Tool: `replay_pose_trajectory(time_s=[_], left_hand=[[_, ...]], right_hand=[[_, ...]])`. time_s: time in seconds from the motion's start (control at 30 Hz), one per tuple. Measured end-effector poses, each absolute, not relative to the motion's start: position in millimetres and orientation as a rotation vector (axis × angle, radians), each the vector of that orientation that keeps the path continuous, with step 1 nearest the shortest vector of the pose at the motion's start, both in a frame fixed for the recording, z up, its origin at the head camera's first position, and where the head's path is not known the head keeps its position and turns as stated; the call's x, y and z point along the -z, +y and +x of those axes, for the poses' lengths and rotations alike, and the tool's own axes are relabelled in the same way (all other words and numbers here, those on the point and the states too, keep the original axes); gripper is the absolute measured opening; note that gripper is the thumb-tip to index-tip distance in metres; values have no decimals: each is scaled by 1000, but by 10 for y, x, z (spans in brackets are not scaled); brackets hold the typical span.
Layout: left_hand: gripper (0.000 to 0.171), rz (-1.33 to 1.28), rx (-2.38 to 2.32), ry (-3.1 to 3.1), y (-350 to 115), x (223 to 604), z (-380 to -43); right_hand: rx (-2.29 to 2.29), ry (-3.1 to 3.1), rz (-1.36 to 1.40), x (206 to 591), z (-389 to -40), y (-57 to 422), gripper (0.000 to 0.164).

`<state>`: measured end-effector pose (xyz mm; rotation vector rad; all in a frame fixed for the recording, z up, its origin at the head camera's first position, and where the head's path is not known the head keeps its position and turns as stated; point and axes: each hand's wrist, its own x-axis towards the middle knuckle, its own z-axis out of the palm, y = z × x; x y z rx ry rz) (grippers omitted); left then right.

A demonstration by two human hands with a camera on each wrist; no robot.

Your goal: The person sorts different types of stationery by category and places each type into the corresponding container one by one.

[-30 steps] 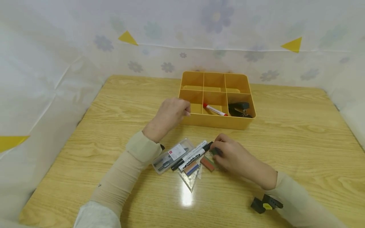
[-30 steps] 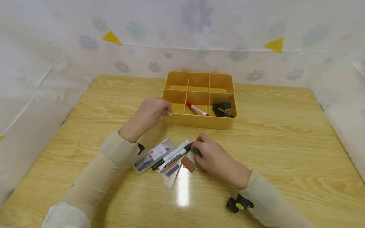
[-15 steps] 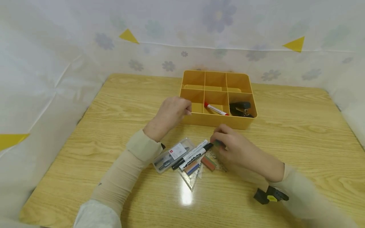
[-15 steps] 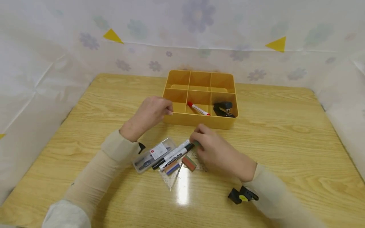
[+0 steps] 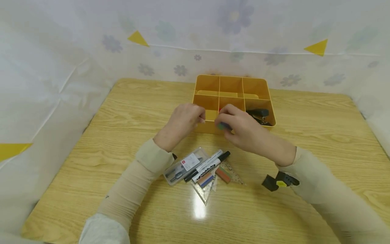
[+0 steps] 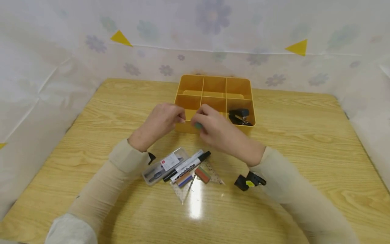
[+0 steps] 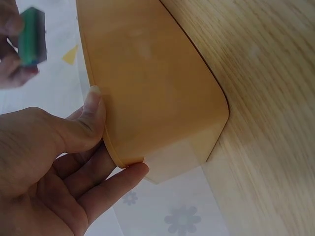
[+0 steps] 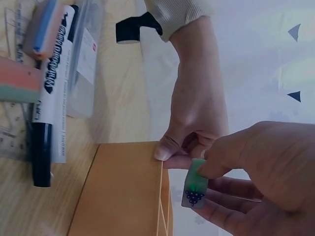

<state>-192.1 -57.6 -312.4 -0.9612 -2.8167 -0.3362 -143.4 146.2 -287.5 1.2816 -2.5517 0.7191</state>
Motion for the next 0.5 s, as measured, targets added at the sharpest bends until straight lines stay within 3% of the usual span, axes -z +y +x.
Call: replay_pose_trajectory(time_s=[0.5], left_hand=[[5,-973,307,-2753,-566,3139,-1909]], right_hand=[[-689,-2738,1081,2827,-2011,1140,19]])
